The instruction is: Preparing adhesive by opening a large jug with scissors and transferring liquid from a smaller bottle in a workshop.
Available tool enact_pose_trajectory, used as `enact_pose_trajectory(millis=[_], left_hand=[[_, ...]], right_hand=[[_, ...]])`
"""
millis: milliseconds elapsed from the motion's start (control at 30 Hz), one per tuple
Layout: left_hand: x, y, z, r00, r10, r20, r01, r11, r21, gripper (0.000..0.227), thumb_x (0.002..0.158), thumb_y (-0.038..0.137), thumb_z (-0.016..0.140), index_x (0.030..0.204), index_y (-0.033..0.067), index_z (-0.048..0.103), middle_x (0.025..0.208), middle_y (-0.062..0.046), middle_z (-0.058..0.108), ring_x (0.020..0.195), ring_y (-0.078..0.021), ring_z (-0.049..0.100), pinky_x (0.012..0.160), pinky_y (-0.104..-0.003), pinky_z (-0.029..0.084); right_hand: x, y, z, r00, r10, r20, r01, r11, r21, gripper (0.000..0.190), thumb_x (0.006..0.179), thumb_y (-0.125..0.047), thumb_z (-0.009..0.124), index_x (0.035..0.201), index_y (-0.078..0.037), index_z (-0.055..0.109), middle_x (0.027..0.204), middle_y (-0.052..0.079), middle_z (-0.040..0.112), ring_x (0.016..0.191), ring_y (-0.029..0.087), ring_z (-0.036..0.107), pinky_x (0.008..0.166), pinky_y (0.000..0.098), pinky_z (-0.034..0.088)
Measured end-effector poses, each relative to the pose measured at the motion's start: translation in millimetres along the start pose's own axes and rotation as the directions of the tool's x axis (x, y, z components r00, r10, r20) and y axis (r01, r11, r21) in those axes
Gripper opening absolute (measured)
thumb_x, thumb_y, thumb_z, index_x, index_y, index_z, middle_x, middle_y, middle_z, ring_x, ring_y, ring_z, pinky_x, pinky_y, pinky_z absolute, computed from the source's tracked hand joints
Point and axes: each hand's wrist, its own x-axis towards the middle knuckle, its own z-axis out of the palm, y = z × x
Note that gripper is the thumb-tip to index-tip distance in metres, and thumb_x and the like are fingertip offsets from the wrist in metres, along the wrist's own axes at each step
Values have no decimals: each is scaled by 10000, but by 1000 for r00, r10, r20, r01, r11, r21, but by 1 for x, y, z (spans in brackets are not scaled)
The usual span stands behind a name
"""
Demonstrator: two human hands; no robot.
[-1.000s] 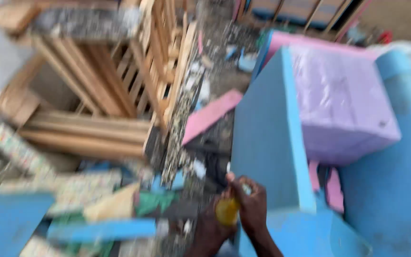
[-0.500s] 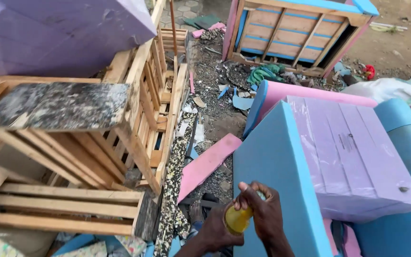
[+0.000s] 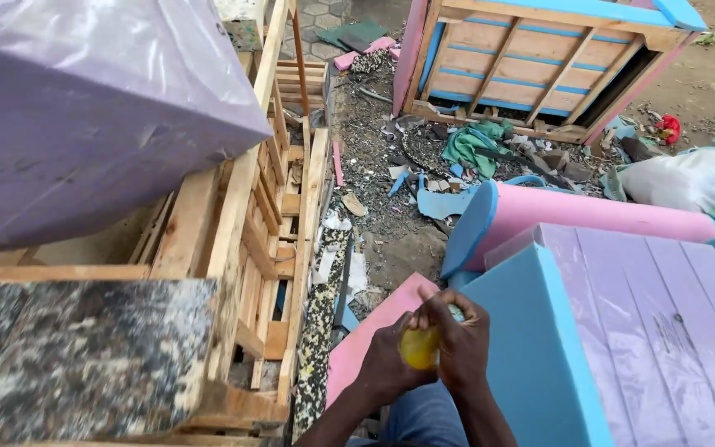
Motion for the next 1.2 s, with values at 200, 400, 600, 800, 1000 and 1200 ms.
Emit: enact_pose_trajectory(millis=[200, 400, 600, 800, 1000, 1200], left_hand=[[109, -28, -74, 736, 180, 653, 269, 807, -526, 513, 700, 203, 916, 1107, 54, 641, 1035, -73, 712, 987, -214, 691, 913, -349, 583], [265, -38, -90, 980, 2, 201, 78, 917, -390, 641, 629, 306, 934, 1161, 95, 642, 1025, -36, 720, 920, -161, 680, 786, -294, 562], [482, -79, -136, 822, 274, 499, 116, 778, -618, 462, 751, 156, 923, 1034, -4, 595, 930, -144, 692, 871, -231, 680, 793, -367, 579], [625, -32, -168, 835, 166, 525, 117, 878, -464, 424, 725, 226, 876, 1064, 70, 677, 968, -41, 726, 863, -167, 685, 811, -300, 542], [750, -25, -189, 971, -4, 238, -95, 910, 404, 664, 638, 523, 792, 1184, 153, 716, 930, -71, 746, 755, -242, 650, 661, -373, 446], [870, -26, -187, 943, 13, 331, -201, 816, 542, 531, 713, 455, 816, 1152, 185, 689, 1040, -88, 767, 837, -290, 706, 773, -443, 520]], right_hand=[[113, 41, 7, 863, 131, 489, -194, 978, 82, 398, 907, -111, 718, 544, -61, 562, 494, 79, 570, 460, 188, 597, 520, 342, 512], [269, 100, 37, 988, 101, 116, -89, 990, -105, 428, 900, -186, 751, 545, -85, 533, 512, 64, 577, 493, 176, 616, 573, 330, 525], [486, 158, 29, 835, -4, 550, -160, 955, 251, 415, 934, -39, 689, 573, -59, 486, 451, 81, 495, 456, 222, 598, 572, 336, 514], [641, 138, 22, 817, 40, 575, 15, 996, -90, 203, 924, -211, 714, 770, -93, 654, 791, 56, 692, 756, 188, 672, 723, 341, 564], [745, 127, -7, 988, 69, 138, 56, 671, -739, 282, 858, -355, 745, 976, -121, 849, 988, 28, 817, 813, 147, 750, 655, 293, 597], [854, 142, -9, 925, 374, -73, -221, 371, -902, 448, 823, -538, 714, 1035, -179, 879, 817, 16, 813, 676, 128, 731, 599, 284, 556]])
